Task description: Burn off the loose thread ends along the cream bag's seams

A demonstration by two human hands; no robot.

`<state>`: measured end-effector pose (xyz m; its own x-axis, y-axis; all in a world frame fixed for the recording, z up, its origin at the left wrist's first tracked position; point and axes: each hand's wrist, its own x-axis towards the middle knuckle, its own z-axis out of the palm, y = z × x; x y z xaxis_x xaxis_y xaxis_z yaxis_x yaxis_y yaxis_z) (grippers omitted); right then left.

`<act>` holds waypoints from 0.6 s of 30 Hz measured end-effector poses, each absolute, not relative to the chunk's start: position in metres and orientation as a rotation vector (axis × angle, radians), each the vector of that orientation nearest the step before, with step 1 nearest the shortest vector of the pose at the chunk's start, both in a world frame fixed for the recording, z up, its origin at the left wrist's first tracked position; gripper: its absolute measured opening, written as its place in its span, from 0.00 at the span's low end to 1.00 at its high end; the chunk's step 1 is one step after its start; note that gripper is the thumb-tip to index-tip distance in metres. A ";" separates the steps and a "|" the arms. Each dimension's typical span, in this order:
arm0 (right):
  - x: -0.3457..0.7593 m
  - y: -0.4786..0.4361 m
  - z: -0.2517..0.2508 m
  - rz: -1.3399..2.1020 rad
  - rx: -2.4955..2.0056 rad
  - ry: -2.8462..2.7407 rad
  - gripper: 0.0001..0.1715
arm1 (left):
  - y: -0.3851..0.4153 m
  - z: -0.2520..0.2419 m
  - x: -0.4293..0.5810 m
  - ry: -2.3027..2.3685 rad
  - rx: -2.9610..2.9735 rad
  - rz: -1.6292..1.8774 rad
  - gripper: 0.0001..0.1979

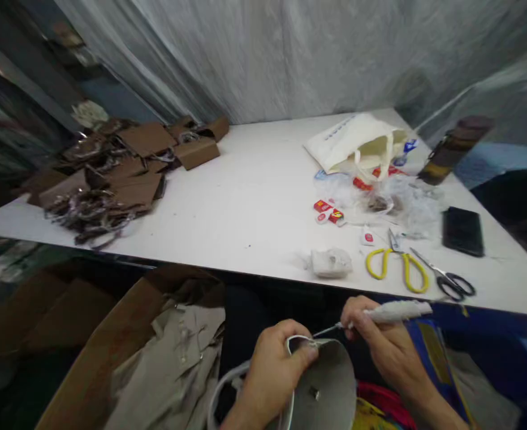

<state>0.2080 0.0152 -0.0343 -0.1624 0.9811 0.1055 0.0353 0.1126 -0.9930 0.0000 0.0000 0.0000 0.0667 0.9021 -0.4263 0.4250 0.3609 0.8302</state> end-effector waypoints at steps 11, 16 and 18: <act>0.209 0.005 -0.034 1.264 -1.138 -1.510 0.22 | -0.007 -0.003 0.000 1.528 1.218 0.599 0.03; 0.209 0.006 -0.024 1.243 -1.170 -1.621 0.23 | -0.008 -0.001 0.001 1.513 1.213 0.612 0.03; 0.208 0.009 -0.019 1.234 -1.163 -1.664 0.23 | -0.008 -0.001 0.001 1.508 1.203 0.620 0.03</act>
